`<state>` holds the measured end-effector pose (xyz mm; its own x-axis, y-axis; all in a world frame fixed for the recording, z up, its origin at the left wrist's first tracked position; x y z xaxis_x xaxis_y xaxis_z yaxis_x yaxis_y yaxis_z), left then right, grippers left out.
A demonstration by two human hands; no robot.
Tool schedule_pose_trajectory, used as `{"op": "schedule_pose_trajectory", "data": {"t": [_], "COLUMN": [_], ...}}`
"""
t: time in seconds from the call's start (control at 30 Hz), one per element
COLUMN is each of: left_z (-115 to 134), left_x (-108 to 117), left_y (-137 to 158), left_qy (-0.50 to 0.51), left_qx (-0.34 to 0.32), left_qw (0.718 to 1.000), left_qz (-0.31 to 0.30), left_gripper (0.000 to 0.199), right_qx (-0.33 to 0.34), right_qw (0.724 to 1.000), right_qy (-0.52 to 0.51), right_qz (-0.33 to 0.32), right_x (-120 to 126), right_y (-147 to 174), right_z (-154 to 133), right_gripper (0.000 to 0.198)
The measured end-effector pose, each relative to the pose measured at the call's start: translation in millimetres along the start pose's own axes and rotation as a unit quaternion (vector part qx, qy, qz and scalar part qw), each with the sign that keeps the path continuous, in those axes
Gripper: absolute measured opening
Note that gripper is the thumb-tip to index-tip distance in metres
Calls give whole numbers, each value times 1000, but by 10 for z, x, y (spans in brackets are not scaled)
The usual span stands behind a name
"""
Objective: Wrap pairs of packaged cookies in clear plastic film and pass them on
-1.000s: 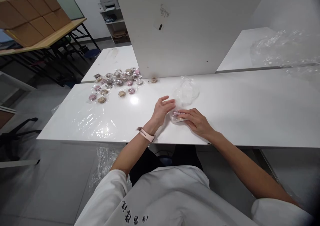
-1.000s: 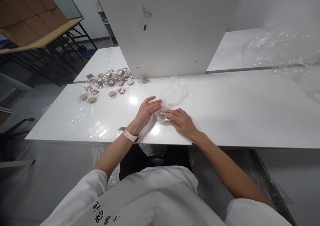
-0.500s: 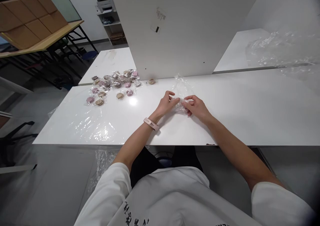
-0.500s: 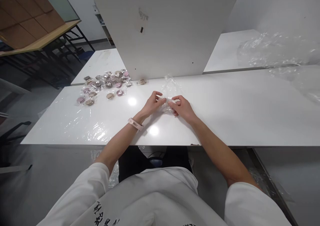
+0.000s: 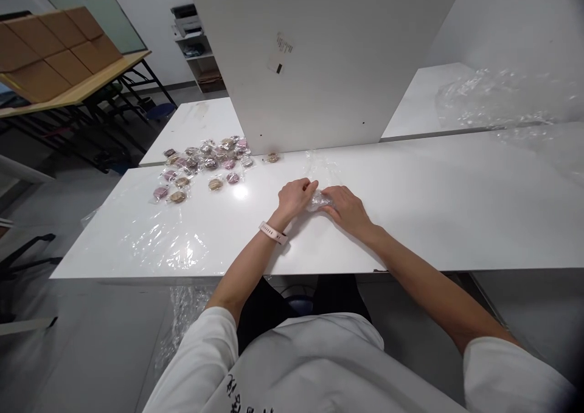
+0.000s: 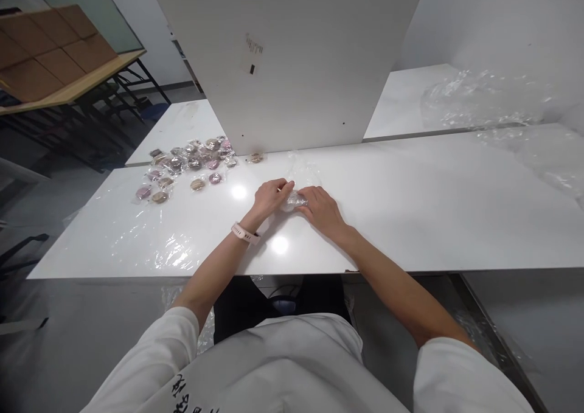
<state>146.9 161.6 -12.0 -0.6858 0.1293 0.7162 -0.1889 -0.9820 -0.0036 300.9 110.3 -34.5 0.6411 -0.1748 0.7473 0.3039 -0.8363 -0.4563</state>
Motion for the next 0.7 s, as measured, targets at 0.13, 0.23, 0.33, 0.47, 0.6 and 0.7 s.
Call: {"op": "schedule_pose_trajectory", "data": {"t": [0.13,0.23,0.33,0.47,0.6,0.7], "left_z": [6,-59,-25,7,-93,-145], "left_x": [29,-78,-178,-274,-218,-192], "left_y": [89,1,-114,-213,-285,-326], "left_qy": [111,100,-36,-107,-113,-97], "left_qx": [-59,-35,-56,-90,-66,-56], "left_qw": [991,994,996,989,990,993], "left_qz": [-52,-31,57,52,45,40], "left_gripper": [46,60,60,42,40,40], "right_qx": [-108,-209,-286,-298,-322,-302], "right_qw": [993,968,938,954,944,928], "right_qy": [-43,-102,-153,-22,-35,-215], "right_qz": [-38,-89,-124,13,59,-34], "right_x": [89,90,37,164,171,11], "right_y": [-259,-536,-718,-759,-673,-707], "right_z": [160,388,620,873,1000,919], "right_gripper": [28,35,42,26,41,61]}}
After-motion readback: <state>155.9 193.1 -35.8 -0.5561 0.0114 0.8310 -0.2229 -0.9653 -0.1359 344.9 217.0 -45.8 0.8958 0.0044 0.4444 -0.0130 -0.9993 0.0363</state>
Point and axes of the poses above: each hand's wrist, its own y-axis away from the middle knuckle, its own x-axis out of the back of the hand, z = x × y, the point moved 5 cm from there along -y, towards the middle knuckle, and after that the axes turned 3 degrees about -y, right-handed, at the moved point
